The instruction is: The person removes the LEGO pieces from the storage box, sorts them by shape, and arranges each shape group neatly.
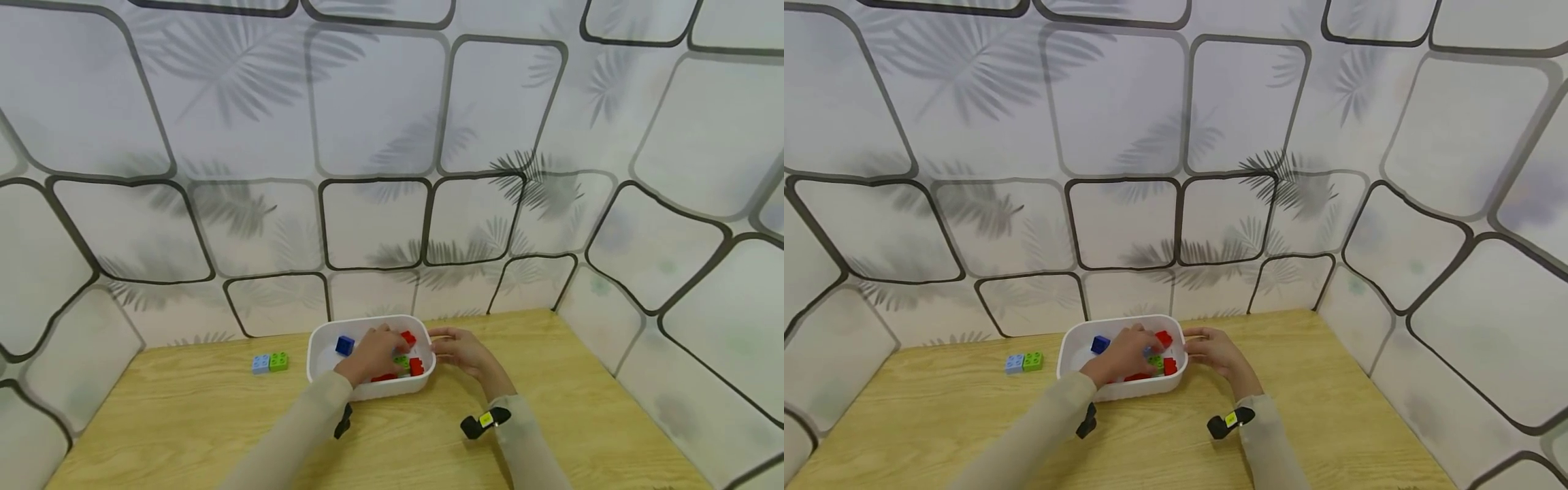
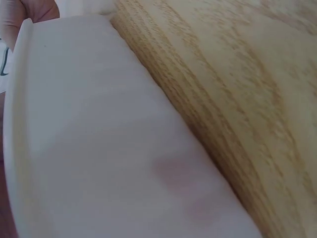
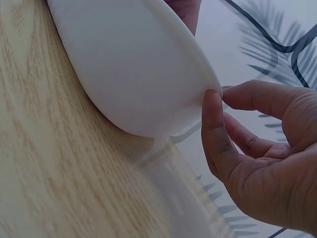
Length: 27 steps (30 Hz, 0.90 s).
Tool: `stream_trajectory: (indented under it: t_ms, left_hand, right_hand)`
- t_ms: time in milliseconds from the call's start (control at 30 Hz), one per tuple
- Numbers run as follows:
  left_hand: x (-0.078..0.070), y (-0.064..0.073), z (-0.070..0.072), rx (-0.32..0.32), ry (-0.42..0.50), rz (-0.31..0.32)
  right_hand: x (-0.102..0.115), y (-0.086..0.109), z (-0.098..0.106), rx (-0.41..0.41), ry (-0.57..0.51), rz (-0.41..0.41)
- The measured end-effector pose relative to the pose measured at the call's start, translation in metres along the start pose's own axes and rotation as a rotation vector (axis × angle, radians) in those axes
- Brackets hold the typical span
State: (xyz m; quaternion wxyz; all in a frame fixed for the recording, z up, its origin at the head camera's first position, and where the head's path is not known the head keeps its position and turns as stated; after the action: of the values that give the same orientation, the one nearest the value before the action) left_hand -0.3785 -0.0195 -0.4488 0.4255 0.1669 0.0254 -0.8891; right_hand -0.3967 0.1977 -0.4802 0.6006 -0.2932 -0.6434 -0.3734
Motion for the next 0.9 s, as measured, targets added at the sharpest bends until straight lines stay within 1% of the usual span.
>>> stream_trajectory:
  t_ms: [100,367,467,733,900]
  left_hand:
    - [0.002,0.001,0.000,0.009,0.023,0.018]
    - [0.012,0.002,0.000,0.020,0.110,0.045]
    - [0.014,0.004,0.001,0.026,0.139,0.050]
    - [0.015,0.007,0.002,0.027,0.185,0.040]
    - [0.018,0.007,0.004,0.022,0.186,0.026]
  right_hand:
    - [-0.001,0.000,-0.001,0.002,-0.004,-0.001]
    - [0.001,0.002,0.000,0.000,0.011,-0.002]
    - [0.002,0.001,0.000,-0.005,0.014,-0.007]
    - [0.002,0.001,-0.001,-0.011,0.019,-0.019]
    - [0.002,0.000,-0.001,-0.011,0.018,-0.014]
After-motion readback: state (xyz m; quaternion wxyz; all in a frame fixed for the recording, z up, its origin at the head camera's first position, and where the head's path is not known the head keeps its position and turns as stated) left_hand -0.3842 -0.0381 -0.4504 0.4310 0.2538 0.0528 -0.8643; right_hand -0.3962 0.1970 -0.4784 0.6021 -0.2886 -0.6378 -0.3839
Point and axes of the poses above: each hand's wrist, its own y-axis away from the middle knuckle, its own z-axis out of the back of the hand, x = y × z, the point moved 2 cm from there along -y, towards the middle knuckle, and after that the axes turned 13 degrees about x, right-handed, at the moved point
